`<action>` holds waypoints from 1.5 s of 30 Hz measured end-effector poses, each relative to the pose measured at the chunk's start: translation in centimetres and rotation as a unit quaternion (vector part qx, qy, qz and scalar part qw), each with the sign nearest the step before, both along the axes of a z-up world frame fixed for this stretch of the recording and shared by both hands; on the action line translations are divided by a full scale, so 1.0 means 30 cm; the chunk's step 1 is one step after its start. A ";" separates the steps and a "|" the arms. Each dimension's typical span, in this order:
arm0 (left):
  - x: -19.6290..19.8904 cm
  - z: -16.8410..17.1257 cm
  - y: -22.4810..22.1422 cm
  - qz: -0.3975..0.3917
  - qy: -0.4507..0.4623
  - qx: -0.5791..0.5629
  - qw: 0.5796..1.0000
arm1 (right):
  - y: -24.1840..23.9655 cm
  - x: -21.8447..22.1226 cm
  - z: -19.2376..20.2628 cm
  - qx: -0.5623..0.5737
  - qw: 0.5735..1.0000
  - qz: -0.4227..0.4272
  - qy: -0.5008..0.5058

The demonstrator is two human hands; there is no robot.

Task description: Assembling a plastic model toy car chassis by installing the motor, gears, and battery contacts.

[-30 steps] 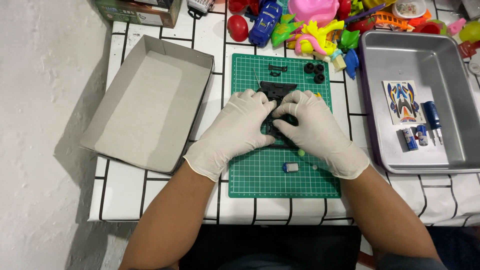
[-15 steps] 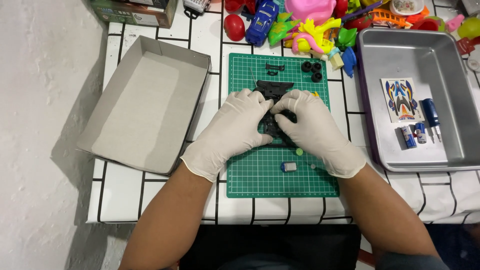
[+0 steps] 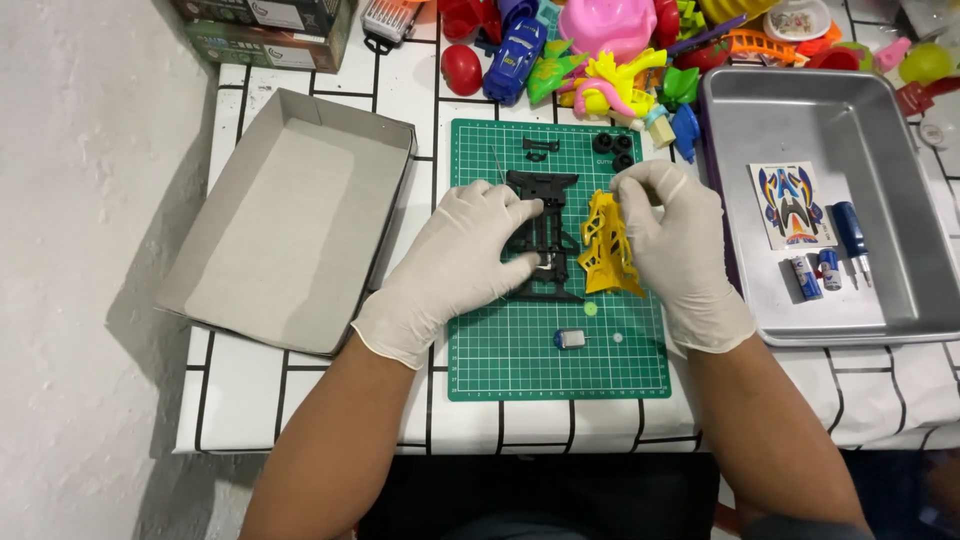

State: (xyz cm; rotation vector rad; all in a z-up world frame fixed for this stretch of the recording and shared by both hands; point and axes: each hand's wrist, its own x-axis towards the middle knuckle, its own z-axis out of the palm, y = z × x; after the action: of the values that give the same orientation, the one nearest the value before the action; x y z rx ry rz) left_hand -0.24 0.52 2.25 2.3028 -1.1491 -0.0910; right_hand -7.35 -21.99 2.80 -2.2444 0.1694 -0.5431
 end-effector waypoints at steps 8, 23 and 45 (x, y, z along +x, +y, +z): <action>0.053 -0.108 -0.024 0.004 -0.103 -0.116 0.988 | -0.069 0.004 -0.068 0.031 0.999 -0.026 0.007; 0.061 -0.099 -0.043 0.002 -0.086 -0.205 0.975 | -0.112 0.032 -0.120 0.054 0.998 -0.043 -0.012; 0.062 -0.078 -0.065 0.171 -0.134 -0.289 0.932 | -0.091 0.039 -0.057 0.043 0.983 -0.059 -0.169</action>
State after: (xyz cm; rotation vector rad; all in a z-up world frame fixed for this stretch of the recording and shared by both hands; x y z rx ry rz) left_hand 1.63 -1.42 -0.10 1.9668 -0.7393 0.6283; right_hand -6.17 -24.71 1.09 -2.0329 0.1494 -0.9536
